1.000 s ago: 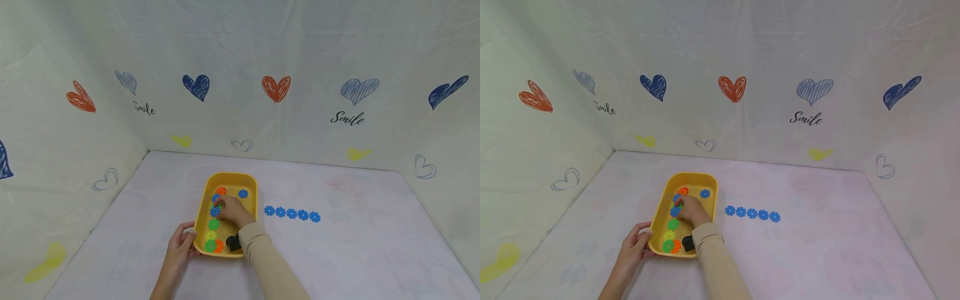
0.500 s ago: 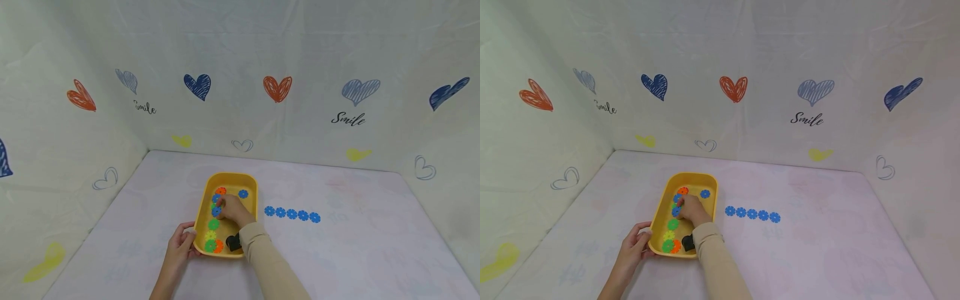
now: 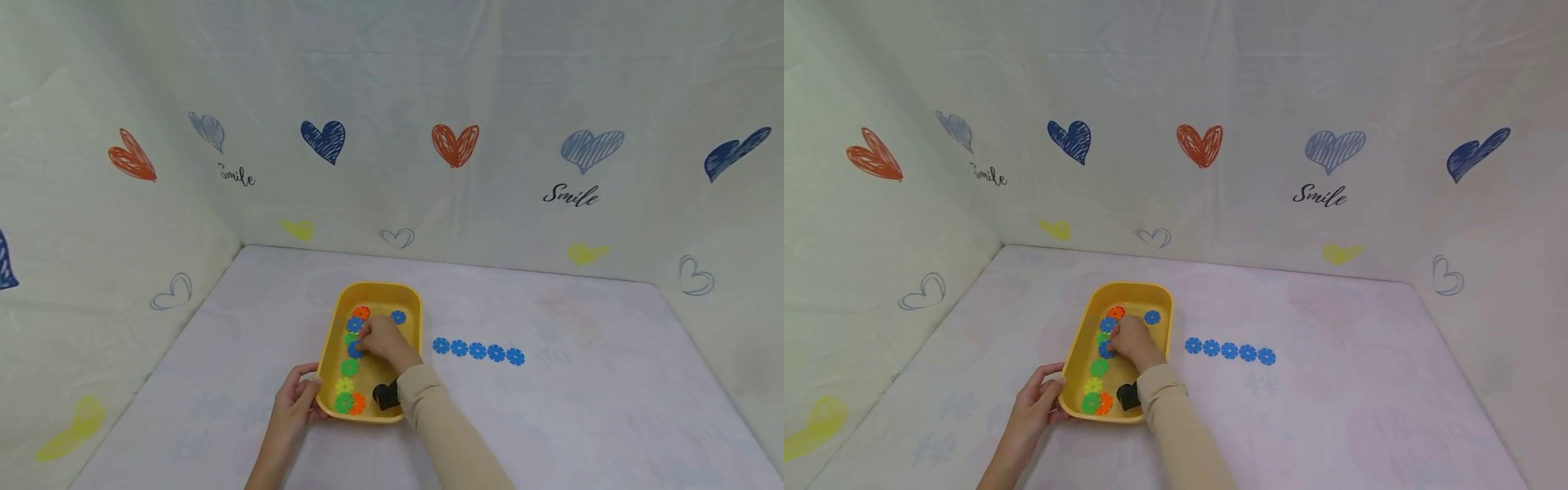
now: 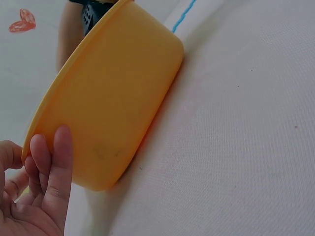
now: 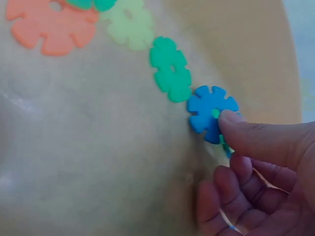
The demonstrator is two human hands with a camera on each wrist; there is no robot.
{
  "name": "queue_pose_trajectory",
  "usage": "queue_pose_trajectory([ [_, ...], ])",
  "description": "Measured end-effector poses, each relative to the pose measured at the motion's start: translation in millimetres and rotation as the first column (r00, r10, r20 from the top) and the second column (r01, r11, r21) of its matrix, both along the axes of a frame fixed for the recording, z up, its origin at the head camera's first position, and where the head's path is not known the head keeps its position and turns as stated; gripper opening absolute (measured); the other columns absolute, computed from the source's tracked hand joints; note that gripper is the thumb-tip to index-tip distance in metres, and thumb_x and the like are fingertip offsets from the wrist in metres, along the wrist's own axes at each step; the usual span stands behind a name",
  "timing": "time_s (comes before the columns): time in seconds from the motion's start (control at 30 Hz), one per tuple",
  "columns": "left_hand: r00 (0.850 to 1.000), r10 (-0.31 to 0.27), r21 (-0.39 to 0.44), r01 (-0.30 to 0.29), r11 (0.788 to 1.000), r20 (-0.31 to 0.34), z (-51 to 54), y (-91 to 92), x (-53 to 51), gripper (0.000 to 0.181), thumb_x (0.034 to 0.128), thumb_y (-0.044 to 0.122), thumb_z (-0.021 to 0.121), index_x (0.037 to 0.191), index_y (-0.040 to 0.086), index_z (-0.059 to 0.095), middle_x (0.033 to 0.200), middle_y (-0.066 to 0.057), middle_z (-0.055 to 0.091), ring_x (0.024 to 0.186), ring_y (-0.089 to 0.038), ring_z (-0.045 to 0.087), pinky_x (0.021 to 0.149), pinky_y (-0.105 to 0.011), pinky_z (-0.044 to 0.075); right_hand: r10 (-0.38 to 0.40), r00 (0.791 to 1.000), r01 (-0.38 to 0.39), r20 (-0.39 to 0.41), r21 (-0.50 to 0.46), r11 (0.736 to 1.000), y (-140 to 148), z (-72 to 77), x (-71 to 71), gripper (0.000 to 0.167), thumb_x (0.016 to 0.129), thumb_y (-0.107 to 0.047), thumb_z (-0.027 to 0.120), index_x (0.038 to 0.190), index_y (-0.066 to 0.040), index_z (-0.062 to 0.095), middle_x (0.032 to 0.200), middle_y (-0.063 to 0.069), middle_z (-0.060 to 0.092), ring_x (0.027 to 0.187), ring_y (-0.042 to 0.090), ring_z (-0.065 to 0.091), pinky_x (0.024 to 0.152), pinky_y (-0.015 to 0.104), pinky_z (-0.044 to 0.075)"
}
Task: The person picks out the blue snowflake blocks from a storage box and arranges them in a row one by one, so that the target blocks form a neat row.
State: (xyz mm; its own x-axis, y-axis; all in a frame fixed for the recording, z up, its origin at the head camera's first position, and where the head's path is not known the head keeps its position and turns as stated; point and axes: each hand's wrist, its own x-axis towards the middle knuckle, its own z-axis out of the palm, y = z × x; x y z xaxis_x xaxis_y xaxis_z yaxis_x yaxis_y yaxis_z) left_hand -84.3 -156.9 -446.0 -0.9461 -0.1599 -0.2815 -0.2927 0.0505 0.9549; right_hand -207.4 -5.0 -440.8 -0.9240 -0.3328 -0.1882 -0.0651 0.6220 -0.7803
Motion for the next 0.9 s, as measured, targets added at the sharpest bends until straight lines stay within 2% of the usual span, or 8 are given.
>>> queue_pose_trajectory([
  [0.13, 1.000, 0.000, 0.004, -0.001, 1.000, 0.006, -0.3, 0.0, -0.4, 0.037, 0.0959, 0.014, 0.046, 0.131, 0.004, 0.042, 0.072, -0.004, 0.053, 0.056, -0.011, 0.054, 0.056, -0.025, 0.054, -0.005, 1.000, 0.005, -0.009, -0.001, 1.000, 4.1, 8.8, 3.2, 0.010, 0.082, -0.005, 0.066, 0.071, -0.005, 0.066, 0.072, 0.002, 0.061, 0.060, 0.013, 0.048, 0.052, 0.020, 0.037],
  [0.37, 1.000, -0.006, -0.006, 0.007, 1.000, 0.011, -1.2, -1.0, -0.5, 0.037, 0.0963, 0.015, 0.046, 0.132, 0.004, 0.041, 0.074, -0.005, 0.054, 0.057, -0.013, 0.054, 0.056, -0.024, 0.054, -0.058, 0.998, 0.059, 0.016, -0.048, 0.997, 16.9, 42.3, 11.8, 0.011, 0.083, -0.014, 0.068, 0.077, -0.006, 0.066, 0.076, 0.003, 0.060, 0.068, 0.015, 0.049, 0.061, 0.022, 0.042],
  [0.47, 1.000, -0.006, -0.011, 0.006, 1.000, 0.012, -1.2, -1.1, -0.7, 0.037, 0.0964, 0.016, 0.046, 0.132, 0.005, 0.041, 0.074, -0.005, 0.054, 0.057, -0.013, 0.054, 0.056, -0.024, 0.053, -0.087, 0.996, 0.087, 0.003, -0.055, 0.995, 27.3, 52.1, 15.9, 0.011, 0.083, -0.017, 0.068, 0.080, -0.007, 0.066, 0.077, 0.003, 0.060, 0.070, 0.016, 0.050, 0.063, 0.023, 0.044],
  [0.67, 1.000, -0.004, -0.018, 0.004, 1.000, 0.011, -1.2, -1.3, -1.2, 0.037, 0.0965, 0.014, 0.045, 0.132, 0.004, 0.041, 0.074, -0.005, 0.054, 0.056, -0.013, 0.054, 0.056, -0.025, 0.053, -0.146, 0.988, 0.143, -0.053, -0.063, 0.988, 53.0, 59.3, 21.7, 0.012, 0.083, -0.019, 0.069, 0.080, -0.008, 0.067, 0.079, 0.003, 0.063, 0.072, 0.016, 0.052, 0.066, 0.025, 0.047],
  [0.9, 1.000, -0.009, -0.023, 0.009, 1.000, 0.012, -2.7, -1.6, -1.6, 0.037, 0.0968, 0.014, 0.044, 0.132, 0.005, 0.041, 0.072, -0.005, 0.054, 0.056, -0.014, 0.053, 0.056, -0.025, 0.053, -0.277, 0.961, 0.275, -0.020, -0.059, 0.960, 87.8, 60.2, 24.8, 0.011, 0.081, -0.019, 0.071, 0.082, -0.008, 0.068, 0.079, 0.003, 0.063, 0.073, 0.016, 0.053, 0.070, 0.025, 0.051],
])
